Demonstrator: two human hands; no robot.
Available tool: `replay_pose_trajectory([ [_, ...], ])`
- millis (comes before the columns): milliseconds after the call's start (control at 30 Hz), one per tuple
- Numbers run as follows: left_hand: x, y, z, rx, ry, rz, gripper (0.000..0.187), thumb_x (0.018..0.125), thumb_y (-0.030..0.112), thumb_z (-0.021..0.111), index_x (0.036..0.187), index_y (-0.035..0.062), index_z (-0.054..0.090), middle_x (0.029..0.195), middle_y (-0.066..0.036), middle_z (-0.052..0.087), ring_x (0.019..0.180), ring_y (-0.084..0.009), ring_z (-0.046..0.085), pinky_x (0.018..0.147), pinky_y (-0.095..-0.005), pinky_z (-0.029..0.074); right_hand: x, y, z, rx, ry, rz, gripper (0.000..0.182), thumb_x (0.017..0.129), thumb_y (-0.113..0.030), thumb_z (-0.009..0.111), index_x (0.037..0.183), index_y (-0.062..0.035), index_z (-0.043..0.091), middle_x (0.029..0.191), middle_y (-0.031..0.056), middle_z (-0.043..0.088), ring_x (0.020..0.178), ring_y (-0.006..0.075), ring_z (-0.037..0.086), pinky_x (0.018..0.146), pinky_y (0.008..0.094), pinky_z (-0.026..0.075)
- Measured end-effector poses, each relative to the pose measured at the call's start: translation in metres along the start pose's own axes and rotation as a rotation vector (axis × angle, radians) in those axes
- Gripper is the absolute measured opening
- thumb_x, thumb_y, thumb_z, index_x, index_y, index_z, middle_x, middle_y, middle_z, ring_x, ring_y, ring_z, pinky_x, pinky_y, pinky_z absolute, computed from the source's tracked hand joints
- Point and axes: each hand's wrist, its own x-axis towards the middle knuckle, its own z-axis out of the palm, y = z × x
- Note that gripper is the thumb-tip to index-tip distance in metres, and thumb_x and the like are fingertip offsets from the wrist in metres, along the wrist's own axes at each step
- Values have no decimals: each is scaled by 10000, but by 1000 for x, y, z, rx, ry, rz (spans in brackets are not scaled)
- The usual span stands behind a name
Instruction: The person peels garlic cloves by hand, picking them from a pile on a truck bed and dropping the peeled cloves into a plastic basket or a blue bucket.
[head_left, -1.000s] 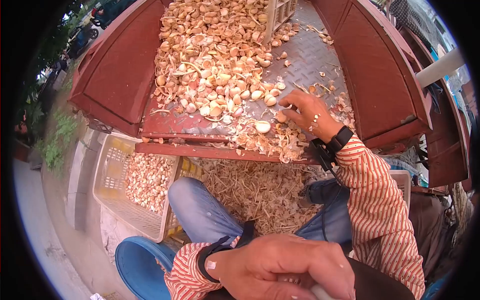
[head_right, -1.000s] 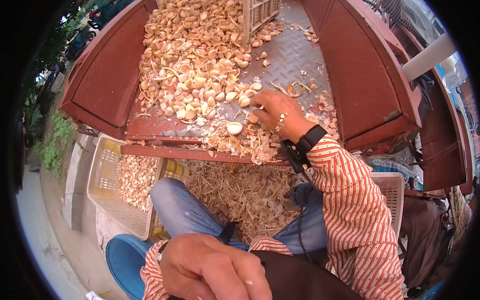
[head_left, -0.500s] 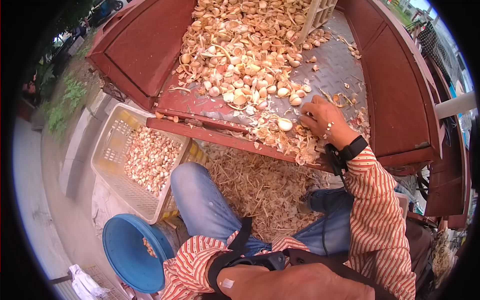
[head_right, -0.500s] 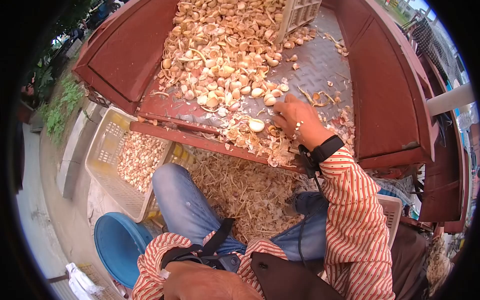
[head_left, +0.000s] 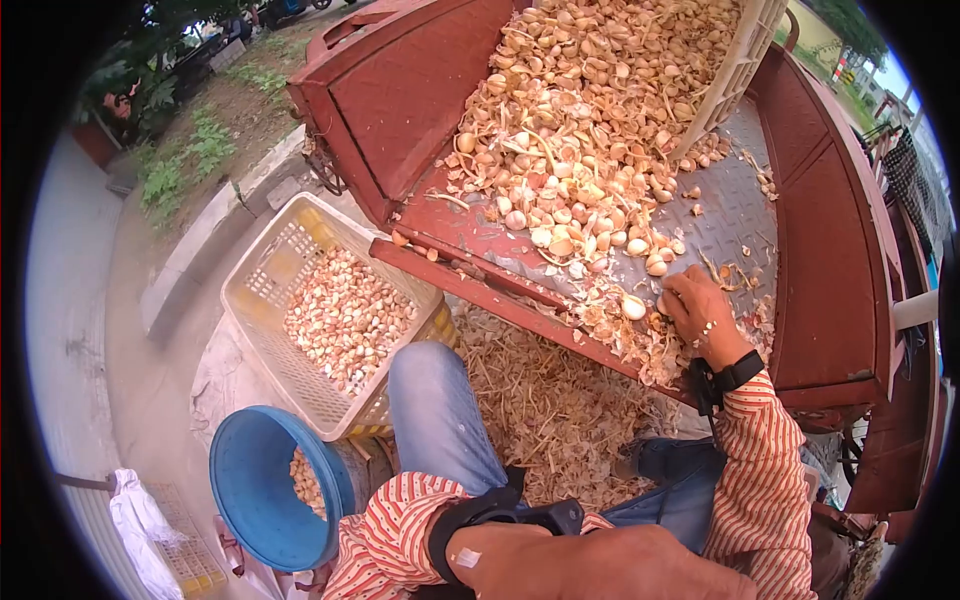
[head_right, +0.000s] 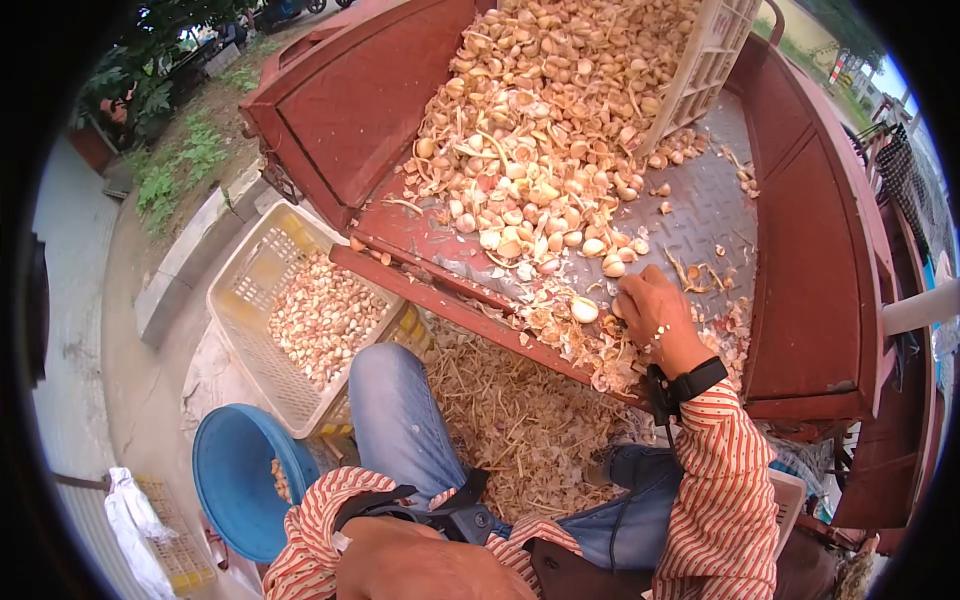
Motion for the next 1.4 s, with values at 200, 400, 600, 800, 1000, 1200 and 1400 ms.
replay_pose_trajectory([
  [200, 7, 4, -17, 134, -199, 10, 241, 877, 33, 547, 1091, -74, 570, 990, -194, 560, 860, -279, 572, 667, -326, 467, -3, 1, 3, 22, 9, -21, 79, 806, -76, 565, 861, -19, 566, 760, 158, 504, 685, 337, 528, 605, 389, 425],
  [400, -15, 95, -15, 1130, 364, -218, 193, 875, 70, 534, 1012, -61, 575, 948, -157, 563, 828, -194, 565, 709, -266, 446, -5, 8, 3, 95, 65, 14, 88, 805, -101, 564, 838, -19, 572, 768, 145, 531, 698, 322, 541, 613, 380, 429],
  [600, -117, 230, -125, 2454, 1055, -256, 357, 885, 112, 531, 1216, -16, 500, 1117, -117, 566, 961, -172, 562, 851, -283, 436, -8, -2, -5, 483, 53, 262, 160, 811, -152, 582, 847, 4, 570, 754, 159, 551, 692, 300, 552, 627, 366, 432],
  [800, -34, 29, -157, 1120, 857, -403, 474, 910, 214, 549, 1282, -35, 393, 1045, -102, 557, 850, -123, 591, 680, -227, 483, -6, -39, -2, 415, 100, 31, 136, 819, -150, 583, 836, -19, 552, 739, 141, 545, 676, 300, 555, 596, 371, 429],
  [1000, -44, -4, -187, 987, 801, -350, 346, 920, 165, 524, 1198, -35, 475, 825, -34, 590, 640, -69, 555, 537, -180, 446, -19, -44, 5, 365, 124, -99, 97, 796, -93, 593, 846, -24, 548, 731, 137, 544, 673, 327, 558, 587, 373, 431],
  [1200, -47, -3, -180, 996, 758, -361, 339, 915, 140, 523, 1198, -41, 478, 776, -25, 583, 609, -63, 537, 512, -171, 419, -19, -40, -3, 723, 14, 3, 130, 807, -129, 590, 775, -6, 560, 670, 110, 558, 582, 225, 563, 536, 324, 437],
  [1400, -48, 2, -167, 926, 718, -286, 364, 917, 156, 521, 1217, -44, 468, 796, -63, 593, 613, -88, 550, 533, -174, 435, -22, -42, -13, 1291, -186, 252, 164, 901, -178, 545, 861, -21, 569, 671, -24, 536, 577, 40, 511, 520, 195, 411],
])
